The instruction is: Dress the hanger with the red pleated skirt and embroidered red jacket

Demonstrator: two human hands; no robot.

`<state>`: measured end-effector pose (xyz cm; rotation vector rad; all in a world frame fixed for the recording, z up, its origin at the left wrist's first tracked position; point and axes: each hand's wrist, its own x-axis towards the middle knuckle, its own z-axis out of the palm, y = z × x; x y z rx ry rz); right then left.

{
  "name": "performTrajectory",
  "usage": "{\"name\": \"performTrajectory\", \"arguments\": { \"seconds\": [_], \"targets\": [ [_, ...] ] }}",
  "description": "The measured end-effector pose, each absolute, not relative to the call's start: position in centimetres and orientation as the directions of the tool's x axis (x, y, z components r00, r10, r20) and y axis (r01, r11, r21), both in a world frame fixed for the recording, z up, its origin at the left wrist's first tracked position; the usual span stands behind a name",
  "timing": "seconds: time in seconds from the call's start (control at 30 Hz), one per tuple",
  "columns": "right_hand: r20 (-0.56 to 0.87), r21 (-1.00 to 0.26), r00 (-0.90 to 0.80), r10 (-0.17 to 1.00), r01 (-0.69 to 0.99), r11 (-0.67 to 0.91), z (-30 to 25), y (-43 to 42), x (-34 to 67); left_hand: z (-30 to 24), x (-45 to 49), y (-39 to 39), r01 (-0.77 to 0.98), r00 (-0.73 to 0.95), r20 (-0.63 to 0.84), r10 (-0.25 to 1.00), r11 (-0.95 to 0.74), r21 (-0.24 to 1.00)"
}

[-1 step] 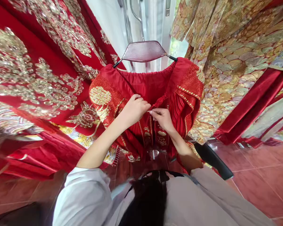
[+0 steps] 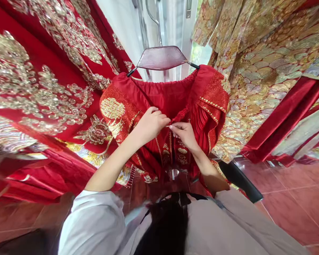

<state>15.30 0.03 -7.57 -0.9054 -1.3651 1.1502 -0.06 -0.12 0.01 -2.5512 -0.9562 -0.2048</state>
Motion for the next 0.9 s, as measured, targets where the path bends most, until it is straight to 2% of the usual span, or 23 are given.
{"name": "performTrajectory", "arguments": {
  "seconds": [0.2, 0.27, 0.37, 0.47, 0.53, 0.6, 0.67, 0.73, 0.77, 0.83, 0.9],
  "targets": [
    [0.179, -0.978, -0.076, 0.981, -0.124, 0.169, -7.5, -0.8, 15.4, 0.5, -0.6, -0.6, 0.64, 0.763, 0.264, 0.59, -0.746, -0.182],
    [0.211, -0.973, -0.093, 0.973, -0.11, 0.2, -7.3, -0.7, 15.6, 0.7, -0.7, -0.7, 0.618, 0.78, 0.24, 0.578, -0.77, -0.155],
    [0.302, -0.953, -0.156, 0.94, -0.028, 0.301, -7.2, -0.6, 16.0, 1.3, -0.7, -1.1, 0.594, 0.802, 0.219, 0.556, -0.783, -0.186],
    [0.349, -0.906, -0.179, 0.92, 0.188, 0.38, -8.7, -0.9, 15.9, 1.9, -0.8, -1.5, 0.588, 0.807, 0.24, 0.539, -0.765, -0.261],
    [0.29, -0.839, -0.195, 0.937, 0.419, 0.347, -10.9, -1.5, 15.6, 2.4, -1.3, -1.9, 0.599, 0.799, 0.277, 0.533, -0.74, -0.304],
    [0.188, -0.763, -0.217, 0.958, 0.582, 0.281, -13.3, -2.3, 15.7, 2.8, -2.0, -2.4, 0.626, 0.777, 0.326, 0.538, -0.709, -0.325],
    [0.112, -0.726, -0.238, 0.965, 0.643, 0.243, -14.8, -3.2, 16.8, 3.1, -2.7, -3.1, 0.632, 0.771, 0.338, 0.539, -0.713, -0.304],
    [0.071, -0.706, -0.253, 0.965, 0.671, 0.228, -14.3, -3.9, 18.9, 3.2, -3.2, -3.7, 0.649, 0.748, 0.363, 0.555, -0.728, -0.223],
    [0.076, -0.688, -0.232, 0.97, 0.692, 0.22, -13.3, -4.2, 20.1, 3.2, -3.3, -3.9, 0.702, 0.684, 0.427, 0.592, -0.693, -0.163],
    [0.203, -0.643, -0.091, 0.975, 0.738, 0.202, -10.0, -4.2, 22.2, 3.2, -3.2, -3.7, 0.872, 0.377, 0.606, 0.7, -0.488, 0.021],
    [0.503, -0.593, 0.179, 0.846, 0.783, 0.187, -6.0, -3.5, 23.0, 2.9, -2.6, -2.8, 0.946, -0.022, 0.658, 0.752, -0.197, 0.256]
  ]
}}
